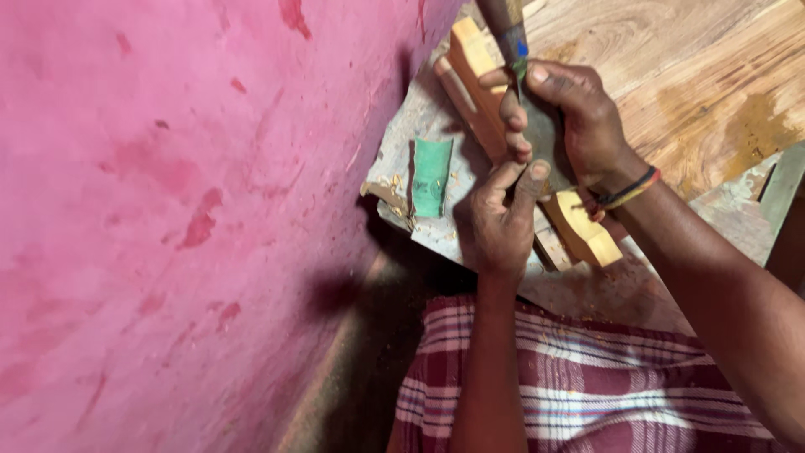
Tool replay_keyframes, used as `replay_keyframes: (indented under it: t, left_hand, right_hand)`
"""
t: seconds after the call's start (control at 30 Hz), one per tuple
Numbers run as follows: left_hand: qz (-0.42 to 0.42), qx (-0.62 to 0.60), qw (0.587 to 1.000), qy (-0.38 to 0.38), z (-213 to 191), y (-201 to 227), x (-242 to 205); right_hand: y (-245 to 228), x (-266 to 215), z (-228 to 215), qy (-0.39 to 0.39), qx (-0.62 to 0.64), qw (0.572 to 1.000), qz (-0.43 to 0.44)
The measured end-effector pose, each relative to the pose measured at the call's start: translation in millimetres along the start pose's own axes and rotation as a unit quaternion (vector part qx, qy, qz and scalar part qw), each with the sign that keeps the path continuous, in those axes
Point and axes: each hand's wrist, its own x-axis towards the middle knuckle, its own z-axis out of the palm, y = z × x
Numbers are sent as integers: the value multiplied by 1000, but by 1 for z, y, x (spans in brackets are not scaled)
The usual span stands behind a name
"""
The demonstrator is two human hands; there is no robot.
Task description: The person smooths a small wooden piece by hand on a workbench, then uses a chisel to carve and shape the wood, removing shavings and refining the edges.
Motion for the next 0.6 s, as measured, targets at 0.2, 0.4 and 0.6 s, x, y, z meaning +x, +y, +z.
replay_keyframes:
  t: [0.2,0.4,0.6]
  left_hand:
    - [38,43,998,6,-4,-3,0]
    - [10,-15,1000,4,-4,-13,-2]
    - [54,11,998,4,-3,-12,0]
  right_hand:
    - [-1,-1,5,-7,24,1000,6]
    - [-1,-4,0,-6,-3,1000,-8]
    - [0,-3,1,-11,2,1000,-18]
